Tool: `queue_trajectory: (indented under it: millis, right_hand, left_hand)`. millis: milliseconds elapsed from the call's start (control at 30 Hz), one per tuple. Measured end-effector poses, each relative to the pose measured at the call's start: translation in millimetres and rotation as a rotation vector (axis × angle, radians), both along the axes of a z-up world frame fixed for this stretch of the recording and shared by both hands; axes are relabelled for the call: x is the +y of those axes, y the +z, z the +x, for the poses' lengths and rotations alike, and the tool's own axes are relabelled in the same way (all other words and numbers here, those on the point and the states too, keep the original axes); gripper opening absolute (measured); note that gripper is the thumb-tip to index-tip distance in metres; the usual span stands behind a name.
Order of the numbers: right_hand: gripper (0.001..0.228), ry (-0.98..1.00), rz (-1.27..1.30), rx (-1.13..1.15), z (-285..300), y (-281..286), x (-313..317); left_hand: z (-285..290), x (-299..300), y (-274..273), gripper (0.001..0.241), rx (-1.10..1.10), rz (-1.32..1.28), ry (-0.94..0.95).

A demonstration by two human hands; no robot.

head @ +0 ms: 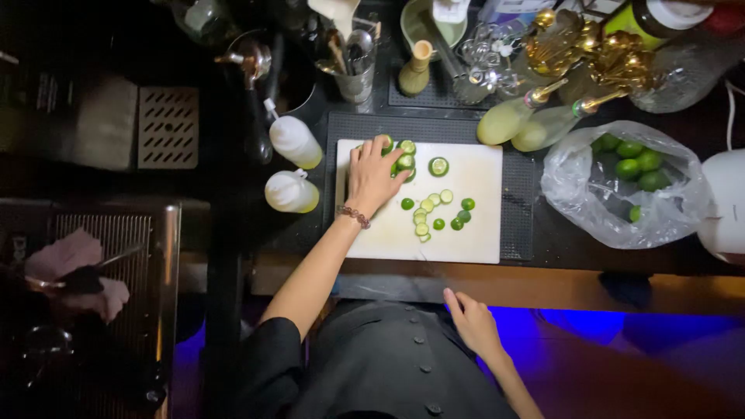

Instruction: Slicing several small limes into halves or quarters on a cutting board.

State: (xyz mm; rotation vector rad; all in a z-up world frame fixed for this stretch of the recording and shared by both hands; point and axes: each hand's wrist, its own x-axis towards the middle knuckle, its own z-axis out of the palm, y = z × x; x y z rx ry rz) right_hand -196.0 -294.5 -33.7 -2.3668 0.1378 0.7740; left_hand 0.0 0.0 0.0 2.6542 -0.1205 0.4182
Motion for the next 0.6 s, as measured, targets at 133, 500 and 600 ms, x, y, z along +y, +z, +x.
queue_trajectory:
  millis: [133,500,600]
  right_hand:
    - [0.049,-0.048,-0.009,0.025,-7,11,0]
    - [0.053,-0.073,0.003,0.055,7,-5,3]
    - [0.052,-0.066,0.016,0.024,10,2,7]
  left_hand:
    - [-24,8,14,0.047,-0.01,-0.11,-0.008]
    - [-81,32,11,0.039,0.423,-0.416,0.31]
    - [-50,43,15,0.038,0.371,-0.523,0.324]
